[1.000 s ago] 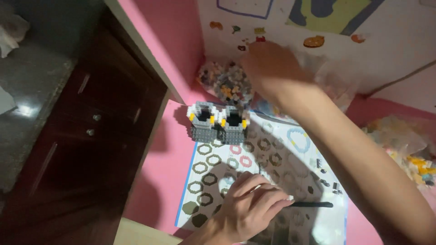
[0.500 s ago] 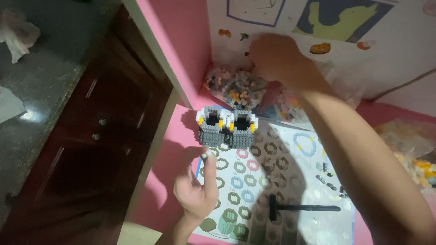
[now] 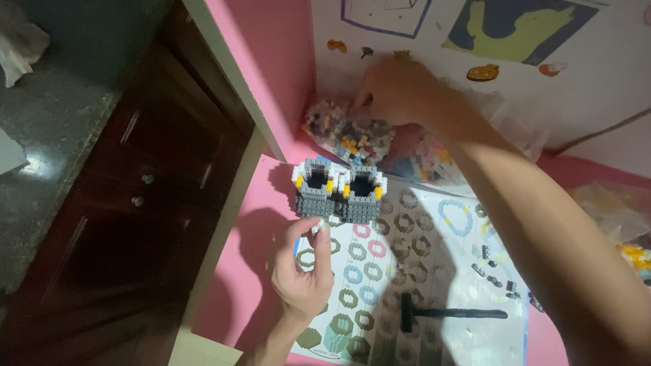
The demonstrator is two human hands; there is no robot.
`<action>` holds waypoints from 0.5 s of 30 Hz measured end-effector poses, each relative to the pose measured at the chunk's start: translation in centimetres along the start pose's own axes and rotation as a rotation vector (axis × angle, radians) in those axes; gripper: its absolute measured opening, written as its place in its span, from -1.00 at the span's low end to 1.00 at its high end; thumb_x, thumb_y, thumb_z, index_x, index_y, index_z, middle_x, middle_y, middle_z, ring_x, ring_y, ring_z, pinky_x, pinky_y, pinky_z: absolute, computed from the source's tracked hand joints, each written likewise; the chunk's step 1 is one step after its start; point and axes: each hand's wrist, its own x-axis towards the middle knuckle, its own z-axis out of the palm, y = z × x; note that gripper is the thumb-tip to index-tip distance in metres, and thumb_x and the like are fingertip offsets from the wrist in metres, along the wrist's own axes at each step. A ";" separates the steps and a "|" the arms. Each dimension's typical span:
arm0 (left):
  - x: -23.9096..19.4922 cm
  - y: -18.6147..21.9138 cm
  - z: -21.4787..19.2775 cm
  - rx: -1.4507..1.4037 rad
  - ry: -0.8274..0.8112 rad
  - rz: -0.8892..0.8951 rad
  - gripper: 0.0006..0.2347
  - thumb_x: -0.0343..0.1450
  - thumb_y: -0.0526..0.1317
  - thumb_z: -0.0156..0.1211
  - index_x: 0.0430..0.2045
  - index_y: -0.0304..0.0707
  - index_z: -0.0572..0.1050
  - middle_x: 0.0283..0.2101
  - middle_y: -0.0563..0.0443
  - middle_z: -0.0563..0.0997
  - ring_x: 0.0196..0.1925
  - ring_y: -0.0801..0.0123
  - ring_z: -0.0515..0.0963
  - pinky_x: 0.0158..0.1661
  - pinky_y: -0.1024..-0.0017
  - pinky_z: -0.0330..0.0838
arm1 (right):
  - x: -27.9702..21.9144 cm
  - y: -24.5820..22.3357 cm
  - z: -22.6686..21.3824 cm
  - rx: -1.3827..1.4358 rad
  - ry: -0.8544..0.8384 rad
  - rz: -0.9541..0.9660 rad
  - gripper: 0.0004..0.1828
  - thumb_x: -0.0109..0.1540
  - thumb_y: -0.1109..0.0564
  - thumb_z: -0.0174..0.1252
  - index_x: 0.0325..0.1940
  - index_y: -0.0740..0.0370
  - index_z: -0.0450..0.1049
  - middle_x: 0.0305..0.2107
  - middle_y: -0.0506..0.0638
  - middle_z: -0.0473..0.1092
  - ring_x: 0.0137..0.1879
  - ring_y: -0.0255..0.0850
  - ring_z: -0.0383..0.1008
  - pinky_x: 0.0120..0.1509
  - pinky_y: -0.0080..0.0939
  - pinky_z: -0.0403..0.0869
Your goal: The person assembles small white plastic bricks by hand, following a printed instruction manual laid out on a pink table. They connect the pieces into small clusters and occasionally reach into plastic bags to retrieve additional components.
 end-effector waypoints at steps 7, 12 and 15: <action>-0.2 -0.1 -0.1 -0.031 -0.020 -0.001 -0.89 0.53 -0.39 0.22 -0.10 -0.36 0.54 -0.18 -0.10 0.71 -0.25 0.33 0.73 -0.21 0.53 0.70 | 0.8 -0.6 -0.2 -0.074 -0.125 0.075 -0.64 0.27 -0.22 0.37 0.11 -0.17 0.71 -0.10 -0.05 0.64 0.01 0.07 0.59 0.07 0.12 0.56; -0.1 0.0 -0.2 -0.012 -0.041 0.006 -0.89 0.52 -0.37 0.23 -0.11 -0.36 0.53 -0.18 -0.11 0.69 -0.23 0.30 0.69 -0.22 0.50 0.68 | 1.3 0.4 1.6 -0.106 0.013 0.050 -0.61 0.26 -0.27 0.39 -0.22 0.07 0.76 -0.40 0.05 0.56 -0.15 0.07 0.58 -0.09 0.11 0.55; 0.0 0.2 -0.1 -0.036 -0.034 0.014 -0.90 0.53 -0.37 0.21 -0.12 -0.39 0.54 -0.20 -0.13 0.70 -0.33 0.34 0.70 -0.27 0.53 0.69 | 0.7 0.2 1.3 -0.127 0.041 -0.006 -0.51 0.22 -0.16 0.26 -0.69 0.15 0.46 -0.75 -0.04 0.20 -0.48 -0.07 0.33 -0.35 -0.03 0.37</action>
